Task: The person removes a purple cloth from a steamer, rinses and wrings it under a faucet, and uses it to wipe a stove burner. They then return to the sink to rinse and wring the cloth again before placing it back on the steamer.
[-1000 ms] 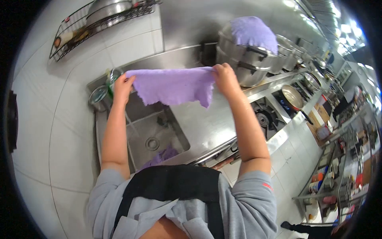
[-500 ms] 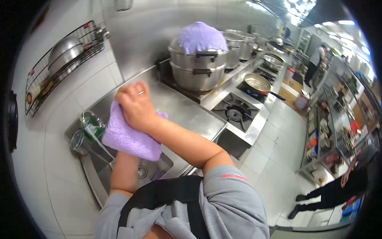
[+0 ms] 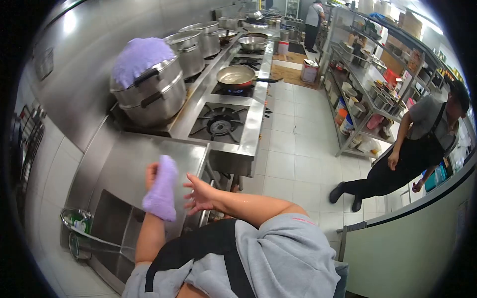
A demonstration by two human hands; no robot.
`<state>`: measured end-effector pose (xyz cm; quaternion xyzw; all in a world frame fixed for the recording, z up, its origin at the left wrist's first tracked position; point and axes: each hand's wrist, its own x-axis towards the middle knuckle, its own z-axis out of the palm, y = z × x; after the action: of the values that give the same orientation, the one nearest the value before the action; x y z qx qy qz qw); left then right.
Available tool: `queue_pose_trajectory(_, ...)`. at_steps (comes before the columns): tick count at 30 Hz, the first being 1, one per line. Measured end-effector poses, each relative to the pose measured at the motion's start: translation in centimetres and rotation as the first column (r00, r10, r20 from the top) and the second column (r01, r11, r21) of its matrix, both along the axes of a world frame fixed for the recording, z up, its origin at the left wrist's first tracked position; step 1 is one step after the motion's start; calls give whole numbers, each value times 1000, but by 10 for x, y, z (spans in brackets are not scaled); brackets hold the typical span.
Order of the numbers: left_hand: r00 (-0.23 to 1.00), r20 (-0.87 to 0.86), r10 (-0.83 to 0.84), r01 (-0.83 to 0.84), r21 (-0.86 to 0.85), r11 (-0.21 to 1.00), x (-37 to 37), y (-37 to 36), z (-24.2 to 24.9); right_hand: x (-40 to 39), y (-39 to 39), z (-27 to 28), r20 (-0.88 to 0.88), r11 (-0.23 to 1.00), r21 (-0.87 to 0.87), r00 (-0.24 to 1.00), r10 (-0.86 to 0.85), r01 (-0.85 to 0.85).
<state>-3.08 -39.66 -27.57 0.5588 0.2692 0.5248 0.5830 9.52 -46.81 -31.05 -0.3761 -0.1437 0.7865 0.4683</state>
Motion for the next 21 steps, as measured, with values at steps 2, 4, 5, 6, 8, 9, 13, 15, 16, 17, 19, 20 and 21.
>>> queue_pose_trajectory(2,786,-447,-428,462,-37,886,57,-11,-5,39,-8,-24,-443,943,246,839,317,-226)
queue_pose_trajectory(4,608,-753,-252,661,304,686,115,-20,9,78,-8,-74,-221,934,303,968,-123,188)
queue_pose_trajectory(5,658,-675,-333,634,258,729,145,-20,15,104,-13,-69,-230,936,301,966,-114,182)
queue_pose_trajectory(6,701,-587,-405,610,200,767,172,-17,21,137,-24,-47,-312,934,311,947,-76,177)
queue_pose_trajectory(8,826,-399,-398,531,315,786,218,-9,44,203,-43,-6,-477,933,313,879,-9,179)
queue_pose_trajectory(9,871,-298,-391,471,277,838,237,-10,58,228,-47,-1,74,766,630,971,-229,132)
queue_pose_trajectory(13,946,-1,-324,320,145,936,296,-4,58,326,-51,3,585,647,761,466,-664,-33)
queue_pose_trajectory(15,922,-63,-381,385,76,920,323,2,26,368,-57,-3,678,672,730,249,-691,-122)
queue_pose_trajectory(16,891,-129,-435,441,20,897,338,4,7,385,-63,-7,712,694,703,156,-685,-159)
queue_pose_trajectory(17,866,-222,-449,450,-51,892,350,2,-14,400,-71,-13,743,720,667,94,-663,-193)
queue_pose_trajectory(19,750,-385,-538,559,-67,826,370,-2,-53,422,-83,-27,804,778,579,8,-595,-244)
queue_pose_trajectory(20,698,-436,-569,581,-120,805,378,-8,-66,431,-87,-35,830,805,535,-17,-557,-256)
queue_pose_trajectory(21,629,-538,-561,610,-105,785,387,-8,-76,441,-89,-42,854,828,493,-34,-519,-268)
